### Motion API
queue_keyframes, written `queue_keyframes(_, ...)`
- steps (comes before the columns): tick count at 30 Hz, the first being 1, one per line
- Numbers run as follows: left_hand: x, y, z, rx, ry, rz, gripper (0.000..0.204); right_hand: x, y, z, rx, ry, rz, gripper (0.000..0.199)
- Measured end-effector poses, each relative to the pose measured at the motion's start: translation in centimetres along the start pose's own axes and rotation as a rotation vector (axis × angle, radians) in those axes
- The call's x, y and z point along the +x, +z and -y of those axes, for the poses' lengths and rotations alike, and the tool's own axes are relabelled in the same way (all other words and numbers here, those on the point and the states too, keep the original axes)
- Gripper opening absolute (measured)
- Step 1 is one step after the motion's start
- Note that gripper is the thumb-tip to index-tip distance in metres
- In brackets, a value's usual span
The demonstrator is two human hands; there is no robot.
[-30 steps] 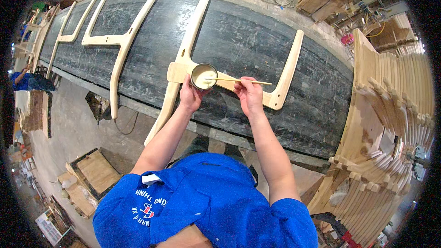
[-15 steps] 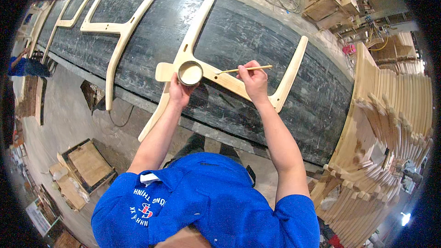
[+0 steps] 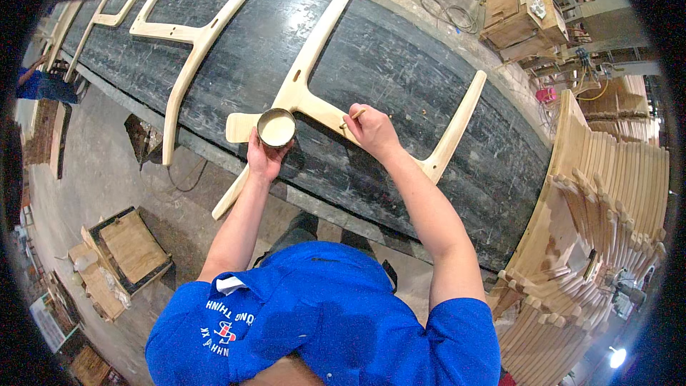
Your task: The person applies a light-colored finish to wooden chair leg frames using a small brush and a cup of finish. They repeatedly dip the brush, paint the edges and surfaces of each frame, and place the finished pieces on a nearby rack.
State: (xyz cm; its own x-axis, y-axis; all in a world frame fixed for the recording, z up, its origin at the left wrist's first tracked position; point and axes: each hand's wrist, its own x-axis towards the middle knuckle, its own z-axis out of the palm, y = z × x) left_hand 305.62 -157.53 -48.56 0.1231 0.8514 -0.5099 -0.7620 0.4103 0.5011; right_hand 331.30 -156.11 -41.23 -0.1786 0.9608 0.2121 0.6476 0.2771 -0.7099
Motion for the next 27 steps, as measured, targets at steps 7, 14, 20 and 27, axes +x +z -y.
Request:
queue_keyframes(7,0.1,-0.5,0.4,-0.026,-0.008,-0.02,0.051,0.5,-2.2,0.4,0.106,0.134,-0.045,0.017)
queue_keyframes(14,-0.3,0.1,1.6,0.006,-0.009,-0.017,0.051,0.2,-0.8,-0.7,0.089,0.133,-0.059,0.016)
queue_keyframes(20,-0.7,0.0,2.1,0.004,-0.019,-0.004,0.05,0.9,-1.2,-1.3,-0.139,-0.1,0.105,0.007)
queue_keyframes(27,-1.4,-0.8,2.4,-0.001,-0.011,-0.012,0.05,1.0,-4.4,-1.0,-0.016,-0.269,0.404,0.011)
